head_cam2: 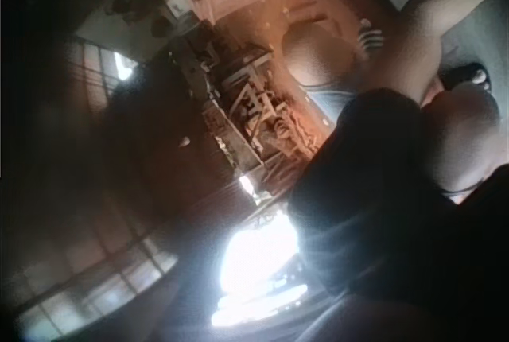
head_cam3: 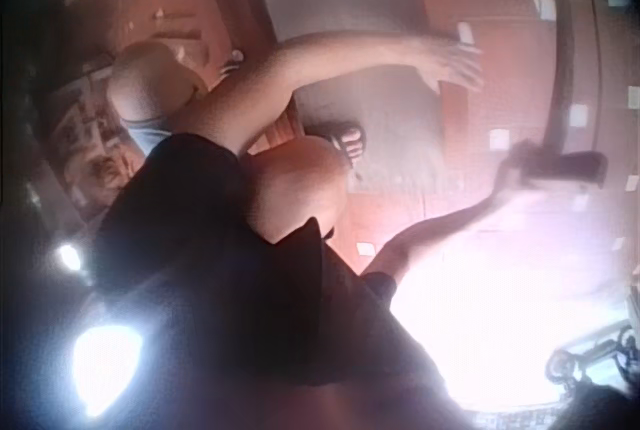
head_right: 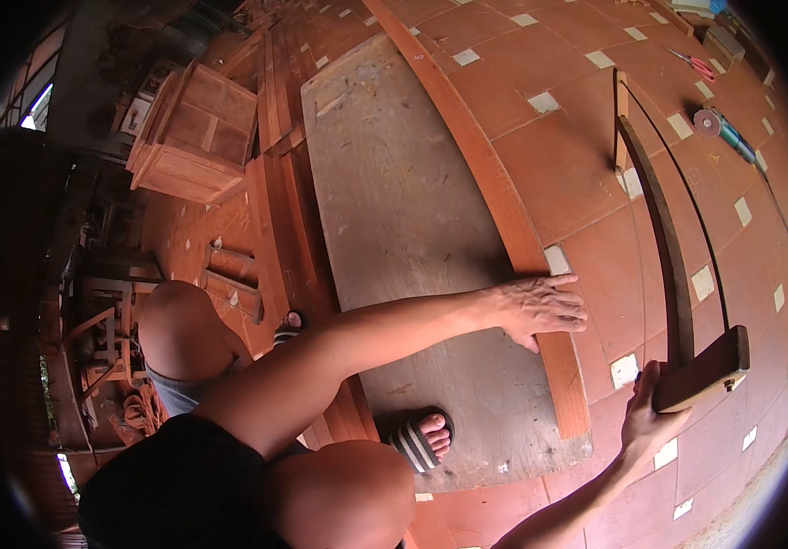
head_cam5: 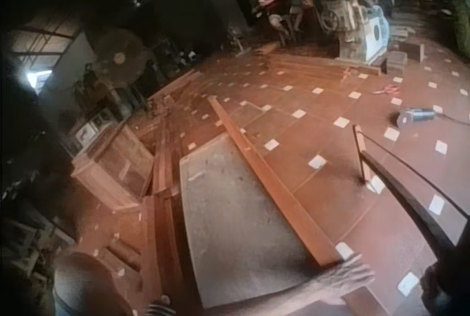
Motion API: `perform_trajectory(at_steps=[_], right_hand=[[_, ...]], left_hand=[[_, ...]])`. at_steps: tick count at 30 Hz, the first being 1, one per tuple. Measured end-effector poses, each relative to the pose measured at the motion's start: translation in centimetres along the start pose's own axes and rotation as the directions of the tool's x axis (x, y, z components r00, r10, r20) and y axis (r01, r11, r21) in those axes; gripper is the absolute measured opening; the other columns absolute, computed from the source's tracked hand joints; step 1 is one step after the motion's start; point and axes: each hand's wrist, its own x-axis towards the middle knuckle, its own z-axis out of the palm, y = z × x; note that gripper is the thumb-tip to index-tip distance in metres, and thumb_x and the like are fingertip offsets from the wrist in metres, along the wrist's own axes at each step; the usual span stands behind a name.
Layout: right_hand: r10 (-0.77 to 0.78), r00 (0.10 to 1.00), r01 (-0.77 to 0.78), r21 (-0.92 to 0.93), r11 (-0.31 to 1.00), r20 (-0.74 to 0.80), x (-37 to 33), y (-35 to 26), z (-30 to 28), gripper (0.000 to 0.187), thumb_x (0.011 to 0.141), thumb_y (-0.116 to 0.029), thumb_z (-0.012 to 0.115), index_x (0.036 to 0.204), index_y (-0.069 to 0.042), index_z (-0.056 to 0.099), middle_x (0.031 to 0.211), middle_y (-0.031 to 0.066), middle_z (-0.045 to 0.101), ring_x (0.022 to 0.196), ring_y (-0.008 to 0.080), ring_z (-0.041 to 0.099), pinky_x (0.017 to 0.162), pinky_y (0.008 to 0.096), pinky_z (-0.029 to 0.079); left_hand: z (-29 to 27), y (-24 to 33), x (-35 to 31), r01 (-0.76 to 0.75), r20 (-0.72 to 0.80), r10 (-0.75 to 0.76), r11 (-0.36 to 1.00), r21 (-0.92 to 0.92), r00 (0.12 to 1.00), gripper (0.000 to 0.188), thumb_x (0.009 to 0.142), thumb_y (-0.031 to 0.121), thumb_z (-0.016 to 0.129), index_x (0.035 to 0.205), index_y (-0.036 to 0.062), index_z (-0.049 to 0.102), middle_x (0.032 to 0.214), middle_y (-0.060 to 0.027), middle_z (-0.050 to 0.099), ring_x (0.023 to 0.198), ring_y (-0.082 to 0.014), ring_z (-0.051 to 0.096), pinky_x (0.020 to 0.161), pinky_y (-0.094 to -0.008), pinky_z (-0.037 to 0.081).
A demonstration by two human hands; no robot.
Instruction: The person sits on the floor and uses a hand saw to cut a long wooden plank placed on a work surface. They repeatedly saw along the plank, repositioning it as needed, and continue cutting until the end of the clip.
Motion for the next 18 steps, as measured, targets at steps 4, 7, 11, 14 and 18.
perform_trajectory(at_steps=[4,7,11,14,18], right_hand=[[0.038,0.996,-0.034,0.049,0.998,-0.086,-0.4,0.0,0.8,0.033,0.096,-0.026,0.077,0.080,-0.001,0.063,0.063,0.0011,0.055,0.048,0.0052,0.044,0.042,0.0223,0.029],[0.024,0.993,-0.022,0.021,1.000,-0.113,-1.2,-1.0,2.2,0.037,0.095,-0.028,0.078,0.076,-0.003,0.060,0.061,0.0032,0.057,0.044,0.0071,0.044,0.040,0.0239,0.029],[-0.079,0.996,0.081,0.044,0.996,-0.052,-1.6,-2.5,4.3,0.037,0.094,-0.023,0.078,0.069,-0.005,0.057,0.057,0.0032,0.055,0.047,0.0109,0.050,0.045,0.0283,0.039],[-0.017,0.998,0.020,0.051,0.999,-0.062,-1.3,-4.0,4.6,0.036,0.096,-0.024,0.076,0.071,-0.004,0.060,0.058,0.0037,0.056,0.052,0.0135,0.055,0.053,0.0305,0.046],[0.081,0.994,-0.072,0.119,0.990,-0.070,-1.2,-7.9,6.5,0.025,0.094,-0.026,0.077,0.097,-0.003,0.067,0.068,0.0043,0.061,0.059,0.0134,0.058,0.057,0.0314,0.049]], left_hand=[[-2.1,-3.0,-1.3,0.102,0.011,-0.101,0.994,-0.028,0.995,0.106,0.063,0.052,0.091,0.151,0.0113,0.048,0.154,-0.0060,0.049,0.146,-0.0260,0.042,0.131,-0.0556,0.012],[-4.7,-7.2,-4.7,0.190,0.041,-0.191,0.981,0.039,0.981,0.110,0.062,0.054,0.094,0.152,0.0108,0.046,0.159,-0.0087,0.044,0.148,-0.0264,0.040,0.131,-0.0548,0.015],[-8.5,-15.2,-9.9,0.389,0.044,-0.403,0.901,0.191,0.914,0.113,0.065,0.055,0.093,0.154,0.0106,0.041,0.160,-0.0104,0.042,0.151,-0.0273,0.035,0.130,-0.0546,0.018],[-11.1,-20.0,-12.6,0.509,-0.045,-0.509,0.846,0.161,0.860,0.110,0.063,0.051,0.095,0.152,0.0134,0.043,0.159,-0.0081,0.042,0.152,-0.0268,0.033,0.130,-0.0561,0.015],[-12.3,-24.2,-14.8,0.524,0.016,-0.530,0.842,0.128,0.848,0.097,0.074,0.052,0.088,0.153,0.0174,0.043,0.159,-0.0051,0.041,0.154,-0.0269,0.028,0.129,-0.0589,0.013]])
